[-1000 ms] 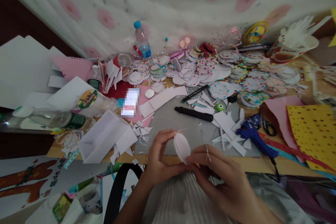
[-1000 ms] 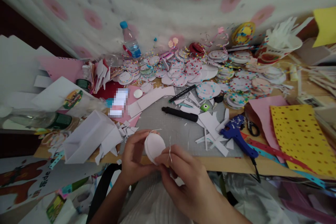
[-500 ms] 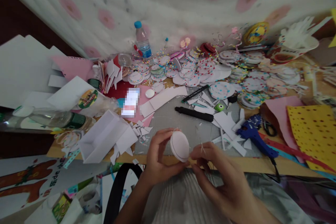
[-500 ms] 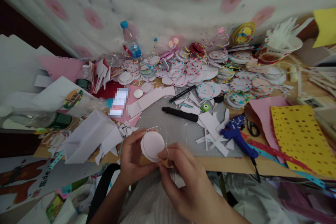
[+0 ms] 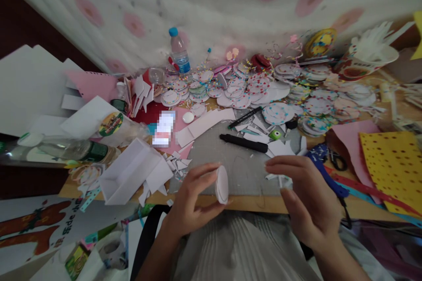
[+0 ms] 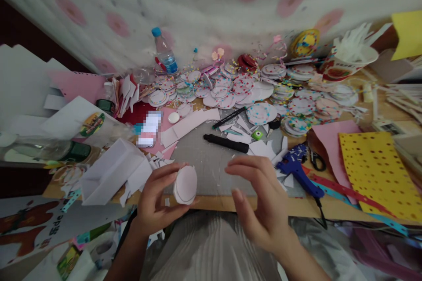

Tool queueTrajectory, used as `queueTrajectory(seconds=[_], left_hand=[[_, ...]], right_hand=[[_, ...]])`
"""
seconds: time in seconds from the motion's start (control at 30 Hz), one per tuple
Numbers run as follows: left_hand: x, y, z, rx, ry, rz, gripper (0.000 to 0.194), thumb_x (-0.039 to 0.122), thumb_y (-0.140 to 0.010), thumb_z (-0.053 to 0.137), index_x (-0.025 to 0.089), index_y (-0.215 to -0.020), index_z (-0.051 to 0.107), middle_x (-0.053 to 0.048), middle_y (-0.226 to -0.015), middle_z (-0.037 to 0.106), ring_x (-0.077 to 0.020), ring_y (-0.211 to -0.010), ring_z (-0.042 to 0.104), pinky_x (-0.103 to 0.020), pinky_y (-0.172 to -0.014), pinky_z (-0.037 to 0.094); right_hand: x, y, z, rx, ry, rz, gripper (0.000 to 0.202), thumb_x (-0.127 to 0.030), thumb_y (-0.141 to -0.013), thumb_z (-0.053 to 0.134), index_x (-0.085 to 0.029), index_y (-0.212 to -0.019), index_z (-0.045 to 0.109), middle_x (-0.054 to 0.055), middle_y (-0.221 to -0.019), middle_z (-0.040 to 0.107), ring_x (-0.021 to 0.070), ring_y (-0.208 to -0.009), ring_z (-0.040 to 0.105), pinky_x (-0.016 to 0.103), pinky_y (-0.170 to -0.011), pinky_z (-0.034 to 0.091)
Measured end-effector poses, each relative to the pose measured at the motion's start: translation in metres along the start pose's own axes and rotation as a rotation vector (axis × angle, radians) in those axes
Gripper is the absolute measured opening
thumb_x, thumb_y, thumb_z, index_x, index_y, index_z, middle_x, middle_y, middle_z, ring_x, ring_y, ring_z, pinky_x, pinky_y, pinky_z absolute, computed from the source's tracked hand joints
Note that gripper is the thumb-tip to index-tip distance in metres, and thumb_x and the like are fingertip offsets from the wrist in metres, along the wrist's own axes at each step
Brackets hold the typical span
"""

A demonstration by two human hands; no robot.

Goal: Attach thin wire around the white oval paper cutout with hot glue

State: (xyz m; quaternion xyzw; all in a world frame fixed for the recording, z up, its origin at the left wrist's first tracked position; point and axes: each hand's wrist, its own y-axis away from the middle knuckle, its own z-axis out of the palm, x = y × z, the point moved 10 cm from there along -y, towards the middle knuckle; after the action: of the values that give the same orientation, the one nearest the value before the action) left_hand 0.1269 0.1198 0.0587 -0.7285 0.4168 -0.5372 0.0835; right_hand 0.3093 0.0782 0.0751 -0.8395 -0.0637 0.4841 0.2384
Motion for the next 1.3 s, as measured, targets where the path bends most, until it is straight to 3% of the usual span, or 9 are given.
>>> queueTrajectory(seconds=[0.2, 0.43, 0.87, 1.3], left_hand=[[0.021, -0.005, 0.004, -0.051, -0.066, 0.049, 0.077, 0.016, -0.071, 0.077, 0.025, -0.137, 0.038, -0.013, -0.127, 0.057, -0.0244, -0.116, 0.057, -0.038, -0.094, 0.051], [0.015, 0.001, 0.004, 0.003, 0.084, -0.008, 0.084, 0.015, -0.063, 0.083, 0.023, -0.135, 0.040, -0.010, -0.131, 0.054, -0.0231, -0.117, 0.055, -0.035, -0.097, 0.048], [0.004, 0.005, 0.004, 0.068, 0.185, -0.062, 0.086, 0.014, -0.057, 0.086, 0.024, -0.131, 0.044, -0.010, -0.128, 0.055, -0.0250, -0.113, 0.056, -0.038, -0.093, 0.050], [0.008, 0.004, 0.002, 0.091, 0.199, -0.021, 0.089, 0.012, -0.053, 0.088, 0.020, -0.130, 0.043, -0.012, -0.125, 0.055, -0.0277, -0.110, 0.057, -0.042, -0.089, 0.051]], right_hand=[[-0.008, -0.019, 0.024, -0.229, -0.063, -0.060, 0.044, -0.046, -0.095, 0.031, -0.021, -0.121, 0.056, 0.012, -0.127, 0.053, 0.0313, -0.117, 0.049, 0.048, -0.096, 0.037], [-0.012, -0.020, 0.041, -0.370, -0.163, -0.079, 0.047, -0.049, -0.095, 0.030, -0.020, -0.122, 0.056, 0.012, -0.120, 0.057, 0.0301, -0.113, 0.051, 0.048, -0.093, 0.039], [-0.014, -0.017, 0.041, -0.393, -0.155, -0.046, 0.040, -0.044, -0.096, 0.032, -0.021, -0.118, 0.055, 0.011, -0.113, 0.055, 0.0276, -0.106, 0.051, 0.045, -0.088, 0.039], [-0.022, -0.016, 0.038, -0.374, -0.135, -0.082, 0.036, -0.044, -0.093, 0.036, -0.021, -0.113, 0.056, 0.011, -0.107, 0.058, 0.0284, -0.099, 0.052, 0.047, -0.083, 0.039]])
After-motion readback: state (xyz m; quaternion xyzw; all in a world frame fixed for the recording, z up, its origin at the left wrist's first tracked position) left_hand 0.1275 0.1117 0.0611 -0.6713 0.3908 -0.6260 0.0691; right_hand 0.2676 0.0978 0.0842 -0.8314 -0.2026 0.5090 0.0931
